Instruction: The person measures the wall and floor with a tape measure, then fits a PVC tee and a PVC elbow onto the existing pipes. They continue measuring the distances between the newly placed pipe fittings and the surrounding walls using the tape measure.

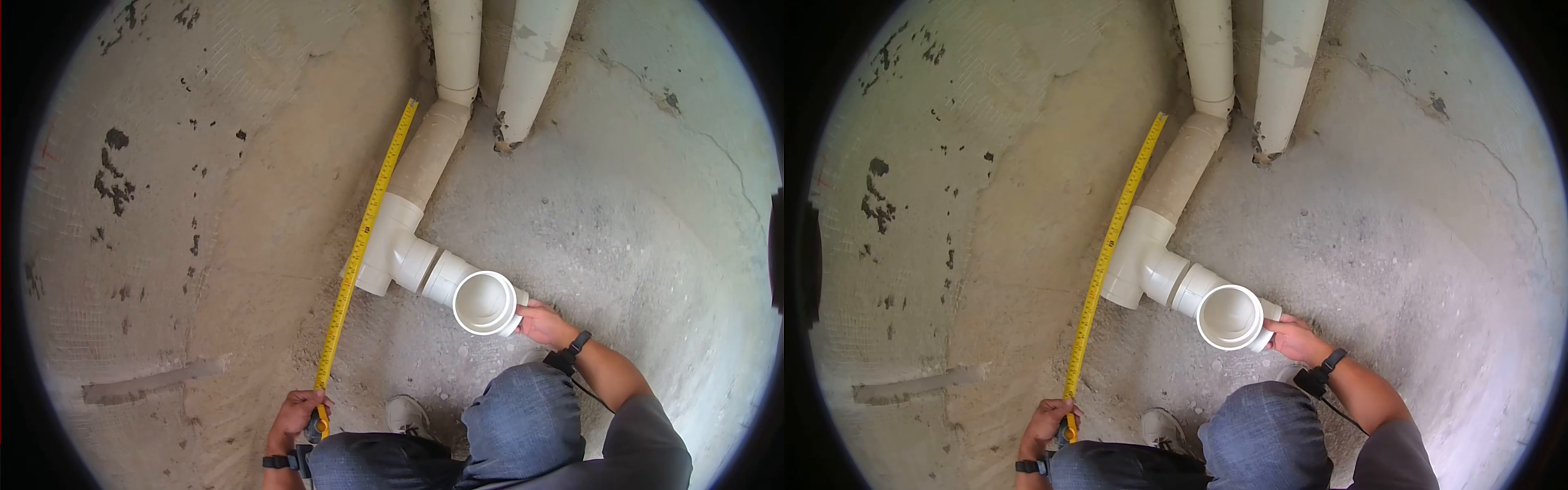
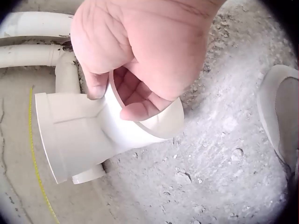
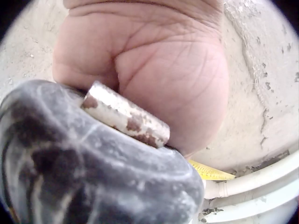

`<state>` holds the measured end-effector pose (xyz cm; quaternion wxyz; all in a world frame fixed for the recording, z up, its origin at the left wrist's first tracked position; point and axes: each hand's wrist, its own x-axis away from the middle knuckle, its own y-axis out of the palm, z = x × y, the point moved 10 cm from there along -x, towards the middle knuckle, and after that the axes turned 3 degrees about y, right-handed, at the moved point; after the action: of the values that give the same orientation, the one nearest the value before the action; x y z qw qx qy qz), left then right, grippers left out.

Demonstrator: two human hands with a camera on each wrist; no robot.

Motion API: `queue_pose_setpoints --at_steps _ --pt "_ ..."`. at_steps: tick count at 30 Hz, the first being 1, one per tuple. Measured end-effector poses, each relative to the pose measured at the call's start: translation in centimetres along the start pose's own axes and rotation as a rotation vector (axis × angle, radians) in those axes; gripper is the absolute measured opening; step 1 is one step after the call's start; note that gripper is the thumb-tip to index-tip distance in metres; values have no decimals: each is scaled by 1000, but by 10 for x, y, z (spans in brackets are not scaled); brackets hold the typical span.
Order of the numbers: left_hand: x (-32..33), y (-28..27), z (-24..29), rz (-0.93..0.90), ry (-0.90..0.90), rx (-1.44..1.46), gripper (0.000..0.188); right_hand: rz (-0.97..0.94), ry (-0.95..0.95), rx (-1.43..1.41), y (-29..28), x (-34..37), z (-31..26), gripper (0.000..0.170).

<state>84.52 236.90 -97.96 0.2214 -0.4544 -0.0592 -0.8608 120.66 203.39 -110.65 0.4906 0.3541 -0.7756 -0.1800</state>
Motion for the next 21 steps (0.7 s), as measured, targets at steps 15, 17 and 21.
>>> queue_pose_setpoints --at_steps 15,17,21 --pt "-12 6 -8 -25 -5 -18 37 26 27 14 13 -4 -5 30" --pt "-12 9 -5 -34 -7 -37 37 13 29 24 11 -5 -4 30" --pt "-12 10 -6 -21 -13 -42 38 -10 38 31 9 -7 -1 30"
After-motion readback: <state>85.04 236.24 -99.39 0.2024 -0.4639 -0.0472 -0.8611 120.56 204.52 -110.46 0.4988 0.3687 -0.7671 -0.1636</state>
